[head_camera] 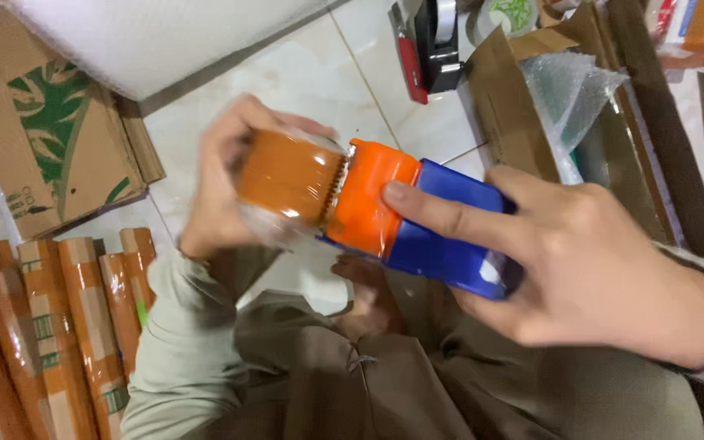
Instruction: The person wraps a roll of bubble wrap in a piece of cardboard, securing it with a tape dispenser. They then place the wrapped item aside and use a ruler and a utility knife to cut a sheet of bubble wrap on the floor.
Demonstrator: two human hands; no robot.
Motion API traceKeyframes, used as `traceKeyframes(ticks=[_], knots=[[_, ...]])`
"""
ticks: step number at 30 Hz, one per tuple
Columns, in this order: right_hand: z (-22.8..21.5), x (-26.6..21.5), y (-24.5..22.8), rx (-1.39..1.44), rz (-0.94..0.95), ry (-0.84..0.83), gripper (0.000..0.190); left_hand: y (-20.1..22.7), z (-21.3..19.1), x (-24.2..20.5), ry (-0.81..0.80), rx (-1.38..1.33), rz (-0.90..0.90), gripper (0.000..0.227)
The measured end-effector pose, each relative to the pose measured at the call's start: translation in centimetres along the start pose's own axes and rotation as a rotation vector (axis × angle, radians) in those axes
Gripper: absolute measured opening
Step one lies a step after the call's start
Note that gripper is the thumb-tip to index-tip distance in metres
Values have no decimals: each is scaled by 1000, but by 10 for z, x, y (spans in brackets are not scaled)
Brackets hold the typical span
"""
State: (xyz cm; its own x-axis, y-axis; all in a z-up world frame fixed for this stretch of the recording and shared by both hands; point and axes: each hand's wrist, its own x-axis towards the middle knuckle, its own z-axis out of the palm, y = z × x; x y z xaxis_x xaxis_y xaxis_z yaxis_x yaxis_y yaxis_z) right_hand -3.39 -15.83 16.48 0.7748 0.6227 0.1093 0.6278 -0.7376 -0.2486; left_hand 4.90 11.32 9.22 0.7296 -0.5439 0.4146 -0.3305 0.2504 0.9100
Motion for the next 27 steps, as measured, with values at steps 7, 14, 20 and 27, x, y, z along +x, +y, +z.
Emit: traceKeyframes(ticks=[7,14,20,27], knots=[[61,40,6,52,96,-270,78,-27,-51,-17,401,-217,-73,39],[28,76,-18,-21,238,-567,82,-40,-44,-10,252,-332,184,70],[13,70,-40,-193,205,-544,82,-34,-28,-10,244,-255,187,67],[177,30,89,126,482,-713,64,-85,-45,-22,339,-174,254,86]])
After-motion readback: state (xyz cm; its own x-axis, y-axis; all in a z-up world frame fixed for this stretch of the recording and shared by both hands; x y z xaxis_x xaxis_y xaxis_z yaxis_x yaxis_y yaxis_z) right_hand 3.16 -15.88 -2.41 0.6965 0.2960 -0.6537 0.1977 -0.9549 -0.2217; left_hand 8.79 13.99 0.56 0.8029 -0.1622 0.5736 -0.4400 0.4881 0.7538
